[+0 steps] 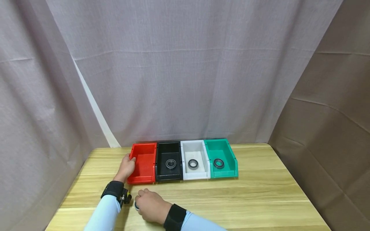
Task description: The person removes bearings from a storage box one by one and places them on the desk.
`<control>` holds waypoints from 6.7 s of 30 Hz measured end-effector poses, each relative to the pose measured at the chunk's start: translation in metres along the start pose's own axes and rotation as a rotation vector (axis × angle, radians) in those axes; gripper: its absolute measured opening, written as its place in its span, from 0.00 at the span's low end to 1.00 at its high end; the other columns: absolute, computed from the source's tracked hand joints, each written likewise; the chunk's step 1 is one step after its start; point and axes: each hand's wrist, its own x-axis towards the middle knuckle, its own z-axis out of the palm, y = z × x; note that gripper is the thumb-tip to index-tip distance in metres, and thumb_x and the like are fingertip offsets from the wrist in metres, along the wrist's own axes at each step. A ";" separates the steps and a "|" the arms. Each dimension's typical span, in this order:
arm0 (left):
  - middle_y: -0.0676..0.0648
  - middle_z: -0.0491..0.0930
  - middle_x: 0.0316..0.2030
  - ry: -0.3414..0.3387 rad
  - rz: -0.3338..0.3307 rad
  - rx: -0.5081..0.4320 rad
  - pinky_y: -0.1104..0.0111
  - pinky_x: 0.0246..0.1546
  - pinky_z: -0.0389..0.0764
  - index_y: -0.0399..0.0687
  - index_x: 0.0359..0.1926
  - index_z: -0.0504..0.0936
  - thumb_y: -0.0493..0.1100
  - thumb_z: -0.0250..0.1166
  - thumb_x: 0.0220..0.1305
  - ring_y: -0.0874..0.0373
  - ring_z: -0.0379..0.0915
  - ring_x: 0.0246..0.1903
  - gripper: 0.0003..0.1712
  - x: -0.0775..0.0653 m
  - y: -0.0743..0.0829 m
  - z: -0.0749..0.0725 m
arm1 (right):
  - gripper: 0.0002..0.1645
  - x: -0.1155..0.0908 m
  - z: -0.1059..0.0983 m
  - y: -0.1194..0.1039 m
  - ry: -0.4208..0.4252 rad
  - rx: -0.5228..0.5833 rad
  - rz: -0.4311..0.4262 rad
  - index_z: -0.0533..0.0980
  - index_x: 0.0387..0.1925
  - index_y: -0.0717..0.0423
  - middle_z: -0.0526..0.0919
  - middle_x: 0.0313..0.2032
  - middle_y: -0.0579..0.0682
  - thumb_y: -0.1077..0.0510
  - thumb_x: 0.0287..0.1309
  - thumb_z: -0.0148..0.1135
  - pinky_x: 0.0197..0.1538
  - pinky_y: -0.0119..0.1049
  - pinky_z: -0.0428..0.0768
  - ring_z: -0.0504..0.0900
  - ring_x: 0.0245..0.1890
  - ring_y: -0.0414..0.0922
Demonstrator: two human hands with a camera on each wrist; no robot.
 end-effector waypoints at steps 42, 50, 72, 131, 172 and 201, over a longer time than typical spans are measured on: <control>0.27 0.74 0.64 0.054 -0.001 0.021 0.47 0.62 0.77 0.27 0.75 0.62 0.42 0.45 0.84 0.37 0.73 0.59 0.28 0.003 -0.001 0.005 | 0.22 0.003 -0.004 0.005 -0.077 0.095 0.096 0.85 0.51 0.43 0.80 0.43 0.38 0.40 0.58 0.78 0.40 0.26 0.76 0.77 0.42 0.34; 0.27 0.77 0.60 0.107 -0.013 0.077 0.47 0.59 0.81 0.28 0.71 0.67 0.46 0.49 0.84 0.37 0.75 0.54 0.28 0.003 0.000 0.006 | 0.35 -0.001 -0.006 0.014 -0.056 0.191 0.052 0.82 0.63 0.48 0.83 0.48 0.40 0.37 0.60 0.75 0.48 0.25 0.78 0.78 0.45 0.34; 0.27 0.81 0.62 0.381 0.324 0.298 0.40 0.69 0.65 0.28 0.66 0.77 0.44 0.65 0.73 0.31 0.71 0.62 0.28 -0.052 0.021 0.010 | 0.30 -0.085 -0.023 0.140 0.311 0.336 0.241 0.77 0.71 0.53 0.82 0.67 0.53 0.45 0.75 0.63 0.72 0.49 0.79 0.79 0.69 0.50; 0.28 0.79 0.43 0.243 0.186 0.491 0.41 0.48 0.79 0.27 0.47 0.76 0.41 0.61 0.64 0.31 0.77 0.44 0.18 0.047 0.020 0.125 | 0.34 -0.146 -0.007 0.167 0.486 0.317 0.356 0.75 0.73 0.54 0.84 0.67 0.54 0.51 0.70 0.70 0.70 0.54 0.80 0.81 0.68 0.54; 0.27 0.79 0.53 0.239 0.130 0.348 0.41 0.61 0.79 0.24 0.60 0.75 0.40 0.61 0.75 0.31 0.77 0.54 0.22 -0.005 0.052 0.107 | 0.27 -0.081 -0.017 0.142 0.344 0.215 0.251 0.79 0.69 0.56 0.81 0.69 0.52 0.49 0.75 0.64 0.71 0.48 0.80 0.79 0.71 0.50; 0.28 0.79 0.53 0.257 0.178 0.281 0.37 0.58 0.77 0.27 0.61 0.76 0.44 0.60 0.73 0.28 0.76 0.52 0.25 0.045 -0.007 0.128 | 0.21 0.001 -0.013 0.137 -0.017 -0.146 0.327 0.86 0.56 0.49 0.90 0.58 0.49 0.50 0.63 0.73 0.59 0.39 0.79 0.89 0.55 0.44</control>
